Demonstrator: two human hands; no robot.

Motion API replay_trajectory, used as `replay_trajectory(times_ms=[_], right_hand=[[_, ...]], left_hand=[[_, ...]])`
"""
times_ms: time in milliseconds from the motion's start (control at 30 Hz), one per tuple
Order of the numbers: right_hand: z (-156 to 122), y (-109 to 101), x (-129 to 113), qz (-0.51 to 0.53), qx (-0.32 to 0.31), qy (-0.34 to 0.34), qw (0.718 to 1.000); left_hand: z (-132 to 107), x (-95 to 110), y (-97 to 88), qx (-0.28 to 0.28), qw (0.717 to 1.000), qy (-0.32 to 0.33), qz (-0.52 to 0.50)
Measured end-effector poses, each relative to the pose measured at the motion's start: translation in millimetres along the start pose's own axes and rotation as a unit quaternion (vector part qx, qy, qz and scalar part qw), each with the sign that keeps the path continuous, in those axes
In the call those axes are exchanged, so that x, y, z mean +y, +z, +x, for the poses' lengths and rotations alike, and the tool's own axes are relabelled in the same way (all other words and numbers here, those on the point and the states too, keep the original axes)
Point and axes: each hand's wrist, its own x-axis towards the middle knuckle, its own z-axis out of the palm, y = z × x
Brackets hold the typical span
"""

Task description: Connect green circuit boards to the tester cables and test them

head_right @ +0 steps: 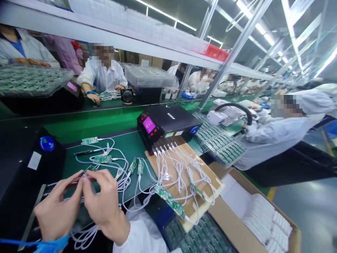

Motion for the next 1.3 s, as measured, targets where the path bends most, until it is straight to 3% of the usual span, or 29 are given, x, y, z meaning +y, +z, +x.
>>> replay_trajectory(times_ms=[233, 567, 700, 867, 1067, 1300], right_hand=[[0.6, -8.8, -0.4, -0.008, 0.013, -0.019, 1.0], [-0.2, -8.0, -2.0, -0.066, 0.042, -0.115, 0.99], [-0.9, -8.5, -1.1, -0.085, 0.043, -0.139, 0.986], [3.0, -11.2, -3.9, -0.065, 0.03, -0.136, 0.988], [1.9, -11.4, -3.6, -0.052, 0.024, -0.121, 0.991], [-5.0, -5.8, 0.6, -0.083, 0.043, -0.141, 0.986]], left_hand=[[-0.9, 2.5, 5.5, -0.038, 0.997, -0.004, -0.067], [6.1, 12.9, -1.9, -0.042, 0.989, 0.139, -0.042], [3.3, 15.6, 0.9, -0.031, 0.984, 0.168, -0.041], [2.8, 16.1, 4.8, -0.02, 0.984, 0.172, -0.048], [2.2, 11.0, 3.6, -0.007, 0.991, 0.124, -0.052], [0.3, 9.6, 1.3, -0.015, 0.986, 0.154, -0.059]])
